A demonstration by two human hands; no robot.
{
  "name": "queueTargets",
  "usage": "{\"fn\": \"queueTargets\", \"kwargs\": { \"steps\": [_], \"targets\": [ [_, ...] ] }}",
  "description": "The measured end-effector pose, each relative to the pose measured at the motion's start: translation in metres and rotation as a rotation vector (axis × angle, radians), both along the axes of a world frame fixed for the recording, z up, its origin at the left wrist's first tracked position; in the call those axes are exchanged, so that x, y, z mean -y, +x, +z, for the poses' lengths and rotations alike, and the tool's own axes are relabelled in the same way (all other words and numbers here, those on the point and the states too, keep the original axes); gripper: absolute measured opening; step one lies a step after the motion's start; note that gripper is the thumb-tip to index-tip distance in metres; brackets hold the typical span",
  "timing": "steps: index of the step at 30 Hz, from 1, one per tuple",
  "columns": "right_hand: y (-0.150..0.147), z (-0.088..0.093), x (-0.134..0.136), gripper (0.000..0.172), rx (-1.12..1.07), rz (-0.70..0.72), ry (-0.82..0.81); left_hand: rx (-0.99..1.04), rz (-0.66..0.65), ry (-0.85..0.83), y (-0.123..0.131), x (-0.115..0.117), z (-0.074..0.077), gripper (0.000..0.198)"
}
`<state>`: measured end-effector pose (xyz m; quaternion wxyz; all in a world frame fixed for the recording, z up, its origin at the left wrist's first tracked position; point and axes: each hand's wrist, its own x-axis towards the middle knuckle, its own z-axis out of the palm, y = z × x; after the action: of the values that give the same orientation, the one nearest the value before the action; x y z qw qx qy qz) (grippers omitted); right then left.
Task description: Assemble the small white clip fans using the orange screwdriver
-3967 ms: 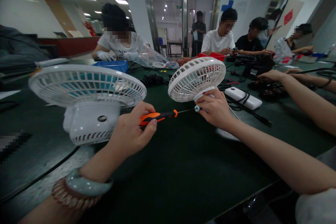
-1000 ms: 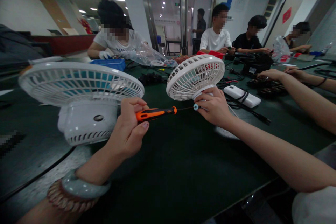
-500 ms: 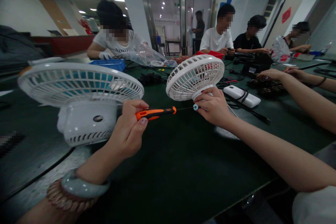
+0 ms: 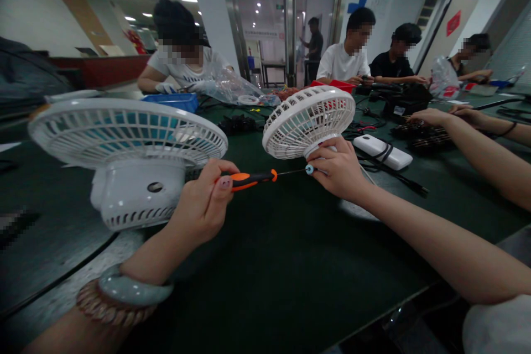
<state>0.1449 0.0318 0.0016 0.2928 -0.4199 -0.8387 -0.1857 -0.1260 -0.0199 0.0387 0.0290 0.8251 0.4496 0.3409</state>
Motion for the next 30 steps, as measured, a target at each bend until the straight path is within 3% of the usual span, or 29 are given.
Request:
{"fn": "queueTargets", "kwargs": {
  "steps": [15,20,30],
  "targets": [
    [-0.003,0.009,-0.001,0.014,0.012,0.022,-0.017,0.011,-0.104,0.002,-0.011,-0.01,-0.006,0.03],
    [-0.002,0.018,-0.001,0.015,0.056,0.084,-0.041,-0.01,-0.068,0.032,-0.012,-0.014,-0.006,0.034],
    [0.004,0.018,-0.006,0.015,0.052,0.15,-0.05,-0.123,0.058,0.18,0.005,0.003,-0.002,0.028]
  ]
}}
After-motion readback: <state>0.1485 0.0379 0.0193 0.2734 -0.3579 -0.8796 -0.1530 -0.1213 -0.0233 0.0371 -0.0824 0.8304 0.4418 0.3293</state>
